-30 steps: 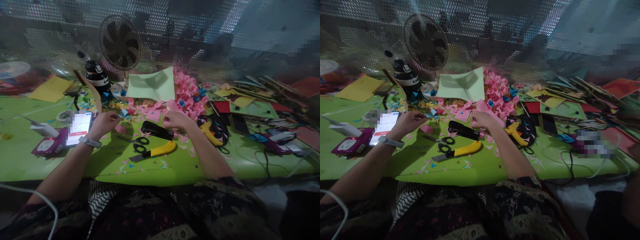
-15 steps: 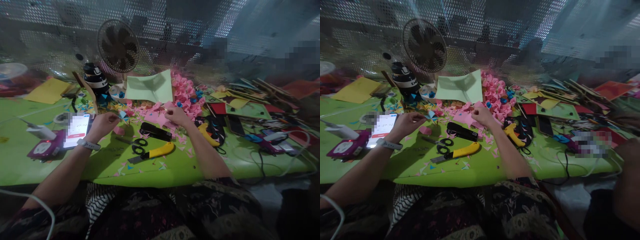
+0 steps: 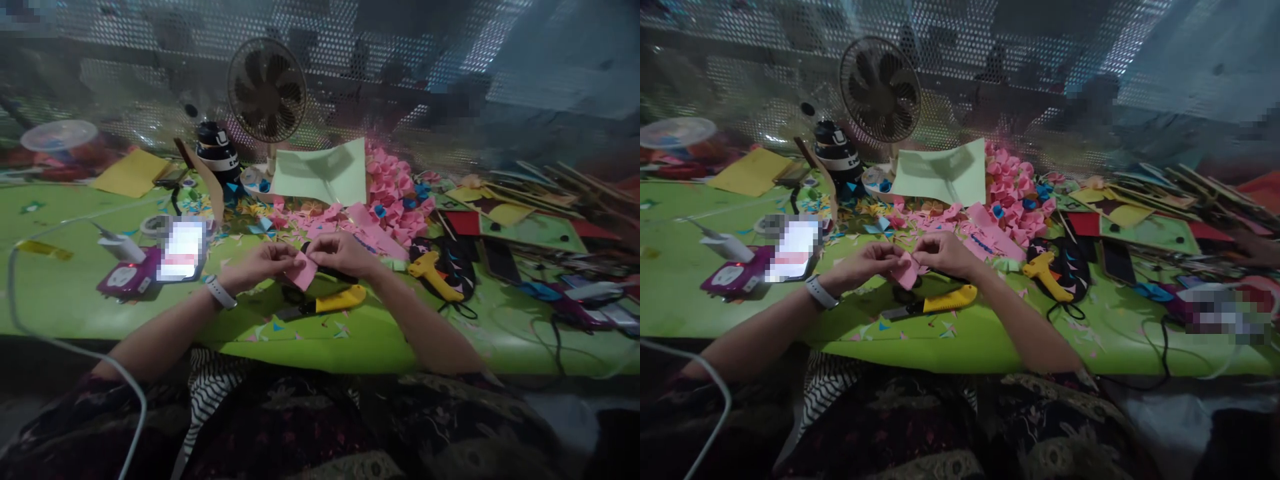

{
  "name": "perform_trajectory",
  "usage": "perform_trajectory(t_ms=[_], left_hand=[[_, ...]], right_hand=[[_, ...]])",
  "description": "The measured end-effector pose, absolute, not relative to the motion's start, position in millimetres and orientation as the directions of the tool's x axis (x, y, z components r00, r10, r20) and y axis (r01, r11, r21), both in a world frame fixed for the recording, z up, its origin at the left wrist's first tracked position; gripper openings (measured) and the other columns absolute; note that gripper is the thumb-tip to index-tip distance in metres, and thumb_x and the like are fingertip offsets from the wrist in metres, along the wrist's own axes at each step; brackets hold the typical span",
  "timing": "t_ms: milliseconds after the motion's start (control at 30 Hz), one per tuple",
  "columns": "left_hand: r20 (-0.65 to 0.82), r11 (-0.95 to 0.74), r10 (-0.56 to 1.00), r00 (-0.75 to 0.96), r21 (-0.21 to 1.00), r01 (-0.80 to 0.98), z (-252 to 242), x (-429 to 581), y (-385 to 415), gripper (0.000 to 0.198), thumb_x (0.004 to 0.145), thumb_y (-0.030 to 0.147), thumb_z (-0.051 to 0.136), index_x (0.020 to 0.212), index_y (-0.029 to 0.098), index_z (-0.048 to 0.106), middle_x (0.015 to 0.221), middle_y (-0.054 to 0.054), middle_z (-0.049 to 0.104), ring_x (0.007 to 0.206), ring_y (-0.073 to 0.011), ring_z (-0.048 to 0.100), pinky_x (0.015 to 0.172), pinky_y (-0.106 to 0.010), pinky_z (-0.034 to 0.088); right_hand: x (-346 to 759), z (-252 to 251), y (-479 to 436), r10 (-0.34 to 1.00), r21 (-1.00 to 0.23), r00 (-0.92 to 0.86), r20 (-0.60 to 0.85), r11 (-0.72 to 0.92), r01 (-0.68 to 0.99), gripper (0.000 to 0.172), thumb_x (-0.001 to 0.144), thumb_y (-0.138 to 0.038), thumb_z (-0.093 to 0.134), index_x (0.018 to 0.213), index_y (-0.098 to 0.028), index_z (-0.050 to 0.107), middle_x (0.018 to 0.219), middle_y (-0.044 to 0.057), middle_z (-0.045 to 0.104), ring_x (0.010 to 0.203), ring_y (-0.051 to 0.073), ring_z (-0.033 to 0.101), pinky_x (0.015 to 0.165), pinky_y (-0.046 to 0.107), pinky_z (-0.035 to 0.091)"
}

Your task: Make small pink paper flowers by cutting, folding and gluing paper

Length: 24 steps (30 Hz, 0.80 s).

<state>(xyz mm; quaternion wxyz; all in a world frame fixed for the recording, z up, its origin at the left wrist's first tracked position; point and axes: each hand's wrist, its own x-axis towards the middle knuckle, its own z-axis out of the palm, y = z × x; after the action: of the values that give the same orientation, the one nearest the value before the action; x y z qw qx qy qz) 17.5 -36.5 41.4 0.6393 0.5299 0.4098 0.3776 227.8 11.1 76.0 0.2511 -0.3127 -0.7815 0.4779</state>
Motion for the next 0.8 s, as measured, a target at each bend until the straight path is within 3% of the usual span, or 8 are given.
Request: perform_trajectory(t_ms=[200,400,500,567,667,800], left_hand=[[-0.015,0.046,0.98,0.196,0.987,-0.156,33,17,-34,0.027,0.073,0.04,0.08,0.084,0.017,0.072,0.076,-0.001,0.068,0.064,-0.0087,0.06,0.064,-0.023,0.054],[0.018,0.014,0.986,0.164,0.982,-0.191,35,17,-34,0.028,0.071,0.04,0.081,0.082,0.017,0.071,0.071,0.001,0.064,0.062,-0.008,0.056,0.063,-0.023,0.052],[-0.005,0.04,0.992,0.128,0.962,-0.27,38,17,-35,0.031,0.068,0.041,0.084,0.079,0.016,0.069,0.067,0.003,0.061,0.061,-0.0071,0.055,0.067,-0.024,0.054],[-0.031,0.067,0.993,0.112,0.942,-0.329,38,17,-34,0.033,0.066,0.041,0.085,0.079,0.015,0.069,0.067,0.003,0.062,0.062,-0.0074,0.056,0.069,-0.025,0.055],[-0.062,0.098,0.993,0.103,0.911,-0.401,38,19,-34,0.036,0.061,0.038,0.089,0.082,0.015,0.07,0.073,0.001,0.065,0.064,-0.0082,0.059,0.068,-0.025,0.057],[-0.057,0.122,0.985,0.163,0.894,-0.43,38,20,-36,0.035,0.061,0.036,0.089,0.081,0.014,0.07,0.075,0.001,0.066,0.066,-0.008,0.061,0.068,-0.024,0.057]], right_hand=[[222,72,7,0.753,-0.741,-0.626,0.202,0.536,0.405,0.038,0.086,-0.051,0.06,0.066,-0.019,0.053,0.059,-0.003,0.048,0.056,0.01,0.042,0.054,0.025,0.031],[221,64,9,0.765,-0.802,-0.608,0.214,0.493,0.338,0.034,0.095,-0.043,0.046,0.071,-0.02,0.053,0.064,-0.001,0.056,0.057,0.013,0.051,0.055,0.027,0.042],[225,62,12,0.715,-0.666,-0.535,0.45,0.668,0.333,0.014,0.09,-0.031,0.054,0.089,-0.019,0.061,0.085,0.005,0.066,0.077,0.018,0.062,0.067,0.032,0.052],[226,60,14,0.555,-0.48,-0.588,0.588,0.825,0.298,0.027,0.084,-0.024,0.059,0.11,-0.021,0.064,0.113,0.011,0.066,0.105,0.025,0.062,0.086,0.041,0.054],[227,55,12,0.383,-0.293,-0.666,0.64,0.923,0.25,0.044,0.083,-0.019,0.06,0.126,-0.029,0.063,0.14,0.009,0.054,0.131,0.028,0.049,0.105,0.05,0.045],[226,50,10,0.434,-0.275,-0.651,0.622,0.9,0.338,0.044,0.087,-0.021,0.061,0.128,-0.035,0.064,0.148,0.004,0.048,0.138,0.028,0.042,0.106,0.052,0.045]])
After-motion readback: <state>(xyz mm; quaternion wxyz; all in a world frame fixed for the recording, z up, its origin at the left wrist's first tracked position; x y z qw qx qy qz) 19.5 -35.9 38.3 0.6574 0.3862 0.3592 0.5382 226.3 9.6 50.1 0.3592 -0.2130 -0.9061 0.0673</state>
